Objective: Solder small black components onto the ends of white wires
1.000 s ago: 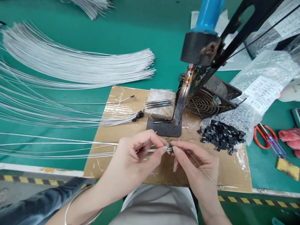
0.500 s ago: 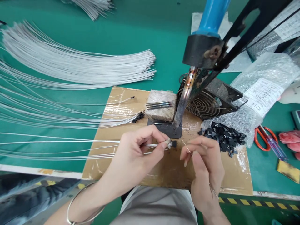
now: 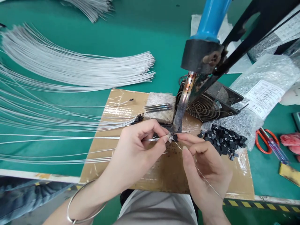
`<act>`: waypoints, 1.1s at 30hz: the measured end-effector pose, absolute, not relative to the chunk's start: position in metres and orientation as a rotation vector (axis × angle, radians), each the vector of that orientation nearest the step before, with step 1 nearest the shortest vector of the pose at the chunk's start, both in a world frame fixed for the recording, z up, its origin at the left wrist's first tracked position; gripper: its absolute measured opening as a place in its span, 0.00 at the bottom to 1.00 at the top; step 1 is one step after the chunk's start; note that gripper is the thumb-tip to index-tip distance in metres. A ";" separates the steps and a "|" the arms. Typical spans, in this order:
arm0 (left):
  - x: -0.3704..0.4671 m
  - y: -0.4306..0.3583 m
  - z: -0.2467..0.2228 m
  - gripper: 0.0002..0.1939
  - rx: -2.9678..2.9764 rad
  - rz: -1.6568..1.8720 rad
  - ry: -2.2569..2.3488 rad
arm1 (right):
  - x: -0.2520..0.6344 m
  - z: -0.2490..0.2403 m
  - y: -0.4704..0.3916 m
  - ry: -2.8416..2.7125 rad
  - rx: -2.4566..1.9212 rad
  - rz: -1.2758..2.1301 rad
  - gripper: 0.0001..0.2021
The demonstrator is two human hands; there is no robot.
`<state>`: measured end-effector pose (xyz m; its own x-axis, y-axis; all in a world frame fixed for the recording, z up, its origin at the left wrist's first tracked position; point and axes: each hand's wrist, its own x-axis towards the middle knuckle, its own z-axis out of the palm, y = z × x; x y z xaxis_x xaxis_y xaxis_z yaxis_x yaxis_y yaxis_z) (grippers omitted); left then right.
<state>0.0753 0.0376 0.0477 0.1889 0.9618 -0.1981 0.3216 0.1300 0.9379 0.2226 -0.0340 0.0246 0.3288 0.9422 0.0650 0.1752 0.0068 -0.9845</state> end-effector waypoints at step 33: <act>0.076 0.042 0.056 0.06 1.411 0.809 1.347 | 0.223 0.027 -0.026 -1.080 -1.397 0.806 0.10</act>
